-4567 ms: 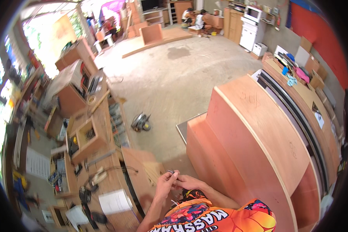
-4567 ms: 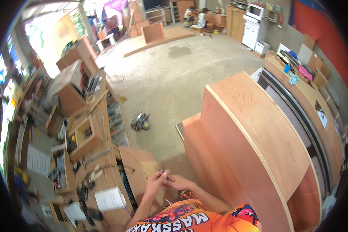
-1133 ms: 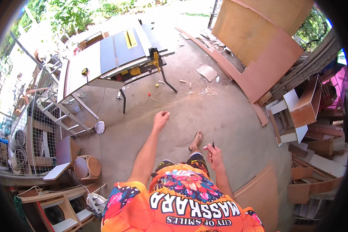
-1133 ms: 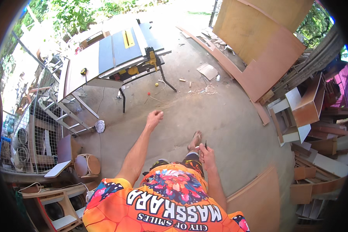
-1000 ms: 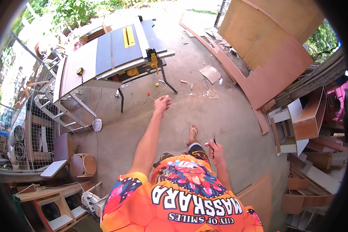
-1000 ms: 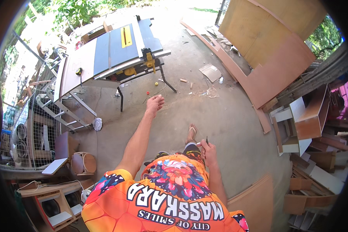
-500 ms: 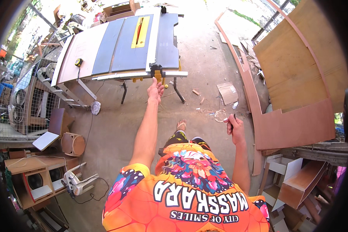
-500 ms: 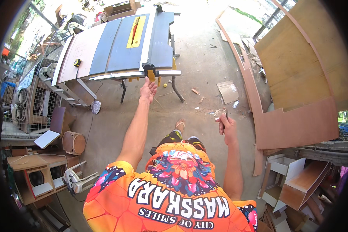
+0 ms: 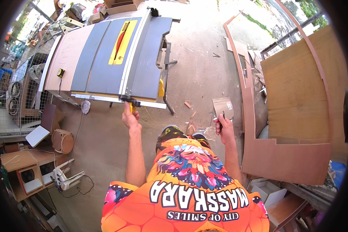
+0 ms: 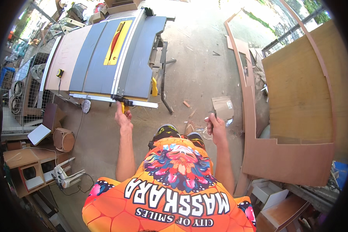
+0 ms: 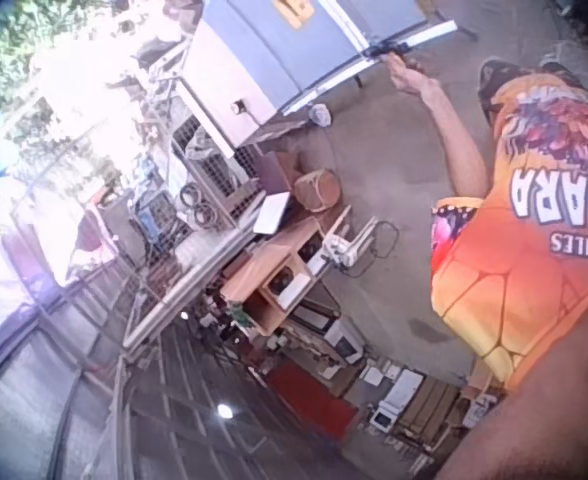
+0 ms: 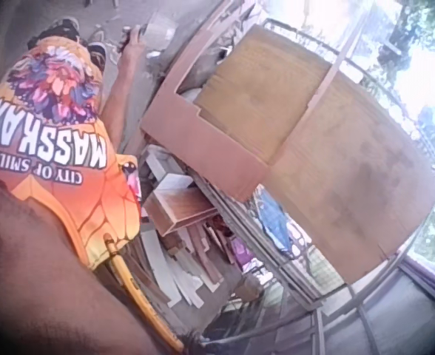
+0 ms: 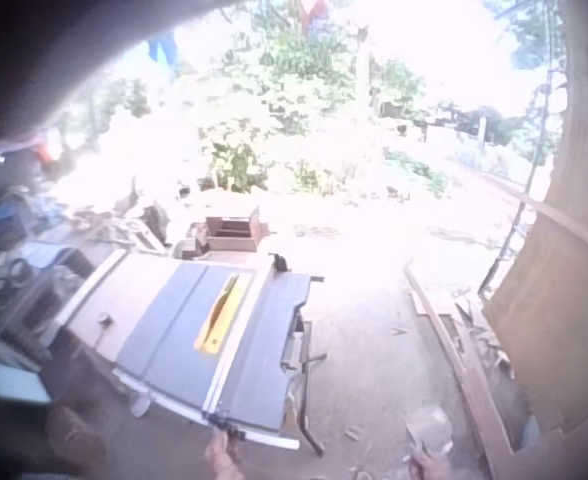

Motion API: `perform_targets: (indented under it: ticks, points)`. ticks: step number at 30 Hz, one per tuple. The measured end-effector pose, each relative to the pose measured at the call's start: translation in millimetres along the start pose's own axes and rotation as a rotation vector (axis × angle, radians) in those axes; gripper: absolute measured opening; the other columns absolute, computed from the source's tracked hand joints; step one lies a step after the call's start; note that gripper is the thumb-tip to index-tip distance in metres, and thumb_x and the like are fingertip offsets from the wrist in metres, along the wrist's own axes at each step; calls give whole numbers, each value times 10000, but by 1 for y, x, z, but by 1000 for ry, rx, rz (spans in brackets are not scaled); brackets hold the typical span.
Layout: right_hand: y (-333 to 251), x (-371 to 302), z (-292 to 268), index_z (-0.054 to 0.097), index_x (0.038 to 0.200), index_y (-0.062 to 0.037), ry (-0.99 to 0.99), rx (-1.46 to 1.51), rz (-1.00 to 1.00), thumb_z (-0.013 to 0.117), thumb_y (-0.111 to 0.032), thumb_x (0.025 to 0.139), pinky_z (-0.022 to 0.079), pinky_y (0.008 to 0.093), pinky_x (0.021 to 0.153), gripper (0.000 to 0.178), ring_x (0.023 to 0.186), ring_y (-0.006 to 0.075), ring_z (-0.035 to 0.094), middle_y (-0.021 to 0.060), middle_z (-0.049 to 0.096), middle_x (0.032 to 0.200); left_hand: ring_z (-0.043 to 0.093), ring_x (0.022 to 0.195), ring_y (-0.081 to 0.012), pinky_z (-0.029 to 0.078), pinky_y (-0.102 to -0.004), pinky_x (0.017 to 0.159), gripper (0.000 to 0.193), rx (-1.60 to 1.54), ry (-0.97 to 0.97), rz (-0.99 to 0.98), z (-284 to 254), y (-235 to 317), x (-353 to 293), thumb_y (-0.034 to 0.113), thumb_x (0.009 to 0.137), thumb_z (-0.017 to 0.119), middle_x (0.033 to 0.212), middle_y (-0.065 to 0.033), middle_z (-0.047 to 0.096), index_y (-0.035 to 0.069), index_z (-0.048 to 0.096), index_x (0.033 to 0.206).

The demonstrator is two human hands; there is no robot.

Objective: The person adjusts the fence on a table saw, measures the distance from the blade using a tape measure, and marks a large sheet of plywood. They then walk to a drawer, retrieve a hex key, and return to the saw to make further adjustments.

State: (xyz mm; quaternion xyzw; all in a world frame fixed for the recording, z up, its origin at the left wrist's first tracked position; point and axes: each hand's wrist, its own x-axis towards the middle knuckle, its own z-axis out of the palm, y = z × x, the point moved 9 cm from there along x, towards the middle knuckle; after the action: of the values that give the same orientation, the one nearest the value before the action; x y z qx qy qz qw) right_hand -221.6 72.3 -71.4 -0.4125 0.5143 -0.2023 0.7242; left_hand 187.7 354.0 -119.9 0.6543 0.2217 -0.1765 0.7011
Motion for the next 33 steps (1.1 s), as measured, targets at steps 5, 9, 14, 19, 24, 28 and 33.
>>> perform_targets:
  ticks: [5, 9, 14, 19, 24, 28, 33]
  points:
    - [-72, 101, 24, 712, 906, -56, -169, -214, 11, 631, -392, 1064, 270, 221, 377, 380, 418, 25, 364, -71, 470, 578, 559, 763, -90, 486, -252, 668, 645, -258, 80, -125, 9, -21, -3, 699, 840, 767, 954, 30, 588, 133, 653, 1129]
    - [-151, 172, 77, 738, 1019, -49, -368, -249, -66, 618, -387, 1070, 297, 224, 384, 362, 425, 25, 377, -76, 457, 574, 537, 775, -100, 492, -267, 695, 691, -298, 186, -100, 16, -28, -3, 701, 836, 770, 1042, 15, 579, 125, 647, 1197]
    - [-234, 279, 165, 733, 1058, -46, -500, -321, -189, 589, -384, 1083, 338, 221, 406, 369, 454, 31, 430, -58, 517, 617, 548, 761, -95, 482, -239, 650, 608, -297, 287, -7, 22, -18, -13, 632, 913, 733, 1052, 10, 577, 107, 642, 1204]
    - [-305, 385, 268, 723, 1034, -44, -594, -364, -243, 574, -351, 1090, 358, 228, 431, 345, 499, 43, 462, -43, 556, 659, 500, 727, -80, 456, -242, 675, 579, -432, 441, 45, 20, -29, -12, 587, 925, 747, 970, 30, 571, 99, 630, 1212]
    - [-352, 493, 386, 700, 1032, -30, -663, -460, -335, 553, -336, 1093, 401, 233, 483, 345, 563, 71, 521, -6, 616, 740, 458, 675, -46, 399, -236, 646, 549, -509, 622, 98, 29, -33, -21, 559, 938, 742, 966, 68, 578, 124, 602, 1243]
    - [-341, 586, 450, 670, 1077, -38, -652, -666, -301, 545, -361, 1084, 451, 274, 511, 347, 646, 101, 601, 11, 647, 812, 442, 637, -36, 373, -228, 608, 472, -499, 632, 152, 30, -33, -17, 560, 967, 706, 922, 65, 589, 146, 613, 1174]
    - [-294, 640, 514, 638, 1059, -66, -758, -748, -128, 546, -382, 1076, 459, 339, 549, 329, 687, 162, 611, 45, 629, 821, 423, 590, -30, 337, -204, 530, 396, -580, 783, 201, 27, -42, -18, 534, 997, 682, 827, 82, 571, 154, 635, 1098]
